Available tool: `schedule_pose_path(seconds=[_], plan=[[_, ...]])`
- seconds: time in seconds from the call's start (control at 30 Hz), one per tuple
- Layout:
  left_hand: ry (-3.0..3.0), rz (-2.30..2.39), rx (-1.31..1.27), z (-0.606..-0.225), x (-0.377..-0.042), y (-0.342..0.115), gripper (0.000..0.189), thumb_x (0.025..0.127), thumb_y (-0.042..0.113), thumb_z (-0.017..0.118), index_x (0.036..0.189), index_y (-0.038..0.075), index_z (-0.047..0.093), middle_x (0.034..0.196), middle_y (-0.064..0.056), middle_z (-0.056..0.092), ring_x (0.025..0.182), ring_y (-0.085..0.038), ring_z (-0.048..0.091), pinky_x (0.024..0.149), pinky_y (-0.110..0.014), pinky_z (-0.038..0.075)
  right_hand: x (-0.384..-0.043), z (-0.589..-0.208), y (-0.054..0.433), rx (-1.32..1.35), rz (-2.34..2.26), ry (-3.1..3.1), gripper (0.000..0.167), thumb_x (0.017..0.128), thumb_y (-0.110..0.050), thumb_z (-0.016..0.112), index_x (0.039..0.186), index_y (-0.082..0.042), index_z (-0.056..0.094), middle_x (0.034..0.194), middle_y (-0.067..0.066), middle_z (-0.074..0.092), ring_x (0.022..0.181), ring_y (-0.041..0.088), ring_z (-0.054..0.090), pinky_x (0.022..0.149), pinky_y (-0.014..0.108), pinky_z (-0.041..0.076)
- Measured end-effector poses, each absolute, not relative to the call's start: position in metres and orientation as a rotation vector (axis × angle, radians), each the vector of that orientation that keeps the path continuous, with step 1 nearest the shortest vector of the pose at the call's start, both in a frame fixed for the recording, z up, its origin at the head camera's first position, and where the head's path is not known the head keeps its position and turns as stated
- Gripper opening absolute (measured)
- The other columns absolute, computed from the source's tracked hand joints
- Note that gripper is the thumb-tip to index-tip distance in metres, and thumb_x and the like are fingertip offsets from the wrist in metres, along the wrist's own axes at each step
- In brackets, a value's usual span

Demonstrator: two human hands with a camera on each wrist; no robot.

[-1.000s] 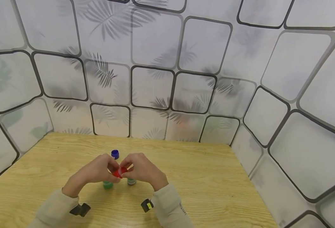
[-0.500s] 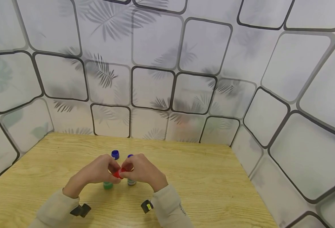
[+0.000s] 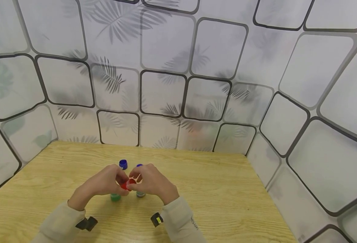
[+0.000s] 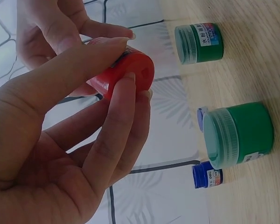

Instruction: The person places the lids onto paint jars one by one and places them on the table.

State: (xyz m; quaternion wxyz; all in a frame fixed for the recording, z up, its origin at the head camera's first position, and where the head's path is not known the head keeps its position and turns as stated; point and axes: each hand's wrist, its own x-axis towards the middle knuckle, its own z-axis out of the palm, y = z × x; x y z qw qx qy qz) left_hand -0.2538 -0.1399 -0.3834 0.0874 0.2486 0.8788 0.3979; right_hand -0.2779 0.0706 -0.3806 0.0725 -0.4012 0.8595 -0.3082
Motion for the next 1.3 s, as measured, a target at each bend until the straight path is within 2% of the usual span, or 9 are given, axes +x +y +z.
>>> schedule_pose_path(seconds=[0.1, 0.17, 0.33, 0.6, 0.73, 0.97, 1.3], plan=[[2.628, 1.179, 0.717, -0.3832, -0.2543, -0.1405, 0.014, 0.076, 0.005, 0.087, 0.087, 0.004, 0.079, 0.078, -0.001, 0.075, 0.067, -0.012, 0.067, 0.062, -0.025, 0.056, -0.2777, -0.3778, 0.0725, -1.208, -0.936, 2.552, 0.027, 0.092, -0.01, 0.077, 0.119, -0.008, 0.072, 0.117, 0.006, 0.074, 0.101, 0.02, 0.072, 0.077, 0.014, 0.057], [2.634, 1.178, 0.707, -0.3834, -0.2547, -0.141, 0.015, 0.075, 0.006, 0.088, 0.088, 0.004, 0.079, 0.078, -0.002, 0.076, 0.067, -0.011, 0.067, 0.063, -0.025, 0.056, -0.2778, -0.3769, 0.0735, -1.219, -0.952, 2.527, 0.031, 0.091, -0.006, 0.078, 0.121, -0.007, 0.072, 0.119, 0.006, 0.073, 0.104, 0.021, 0.072, 0.08, 0.016, 0.058], [2.622, 1.181, 0.713, -0.3839, -0.2557, -0.1419, 0.014, 0.076, 0.007, 0.087, 0.088, 0.006, 0.08, 0.078, -0.001, 0.076, 0.067, -0.012, 0.068, 0.063, -0.026, 0.056, -0.279, -0.3793, 0.0731, -1.269, -0.993, 2.471, 0.029, 0.089, 0.0, 0.077, 0.117, -0.008, 0.075, 0.112, 0.006, 0.074, 0.102, 0.018, 0.073, 0.082, 0.019, 0.059], [2.6, 1.199, 0.729, -0.3847, -0.2555, -0.1422, 0.013, 0.077, 0.006, 0.087, 0.088, 0.006, 0.08, 0.078, -0.002, 0.076, 0.067, -0.012, 0.068, 0.063, -0.025, 0.056, -0.2773, -0.3797, 0.0718, -1.291, -1.026, 2.438, 0.027, 0.088, 0.006, 0.076, 0.113, -0.005, 0.075, 0.108, 0.008, 0.073, 0.103, 0.022, 0.073, 0.085, 0.02, 0.059], [2.601, 1.195, 0.723, -0.3846, -0.2551, -0.1422, 0.012, 0.077, 0.006, 0.087, 0.087, 0.007, 0.08, 0.077, -0.001, 0.076, 0.066, -0.012, 0.067, 0.062, -0.027, 0.056, -0.2777, -0.3807, 0.0718, -1.286, -1.019, 2.444, 0.026, 0.089, 0.005, 0.076, 0.112, -0.006, 0.075, 0.107, 0.007, 0.073, 0.102, 0.018, 0.072, 0.084, 0.019, 0.059], [2.619, 1.167, 0.741, -0.3839, -0.2546, -0.1416, 0.01, 0.077, 0.007, 0.086, 0.085, 0.01, 0.08, 0.075, 0.001, 0.074, 0.065, -0.011, 0.065, 0.061, -0.026, 0.055, -0.2785, -0.3815, 0.071, -1.27, -0.945, 2.497, 0.017, 0.093, -0.006, 0.075, 0.11, -0.008, 0.076, 0.103, 0.005, 0.077, 0.087, 0.004, 0.071, 0.077, 0.013, 0.056], [2.608, 1.156, 0.757, -0.3845, -0.255, -0.1399, 0.009, 0.077, 0.007, 0.086, 0.082, 0.009, 0.08, 0.073, 0.001, 0.073, 0.062, -0.01, 0.063, 0.059, -0.025, 0.054, -0.2781, -0.3823, 0.0705, -1.224, -0.86, 2.556, 0.013, 0.095, -0.013, 0.074, 0.107, -0.009, 0.076, 0.097, 0.002, 0.078, 0.079, 0.0, 0.069, 0.073, 0.012, 0.054]])
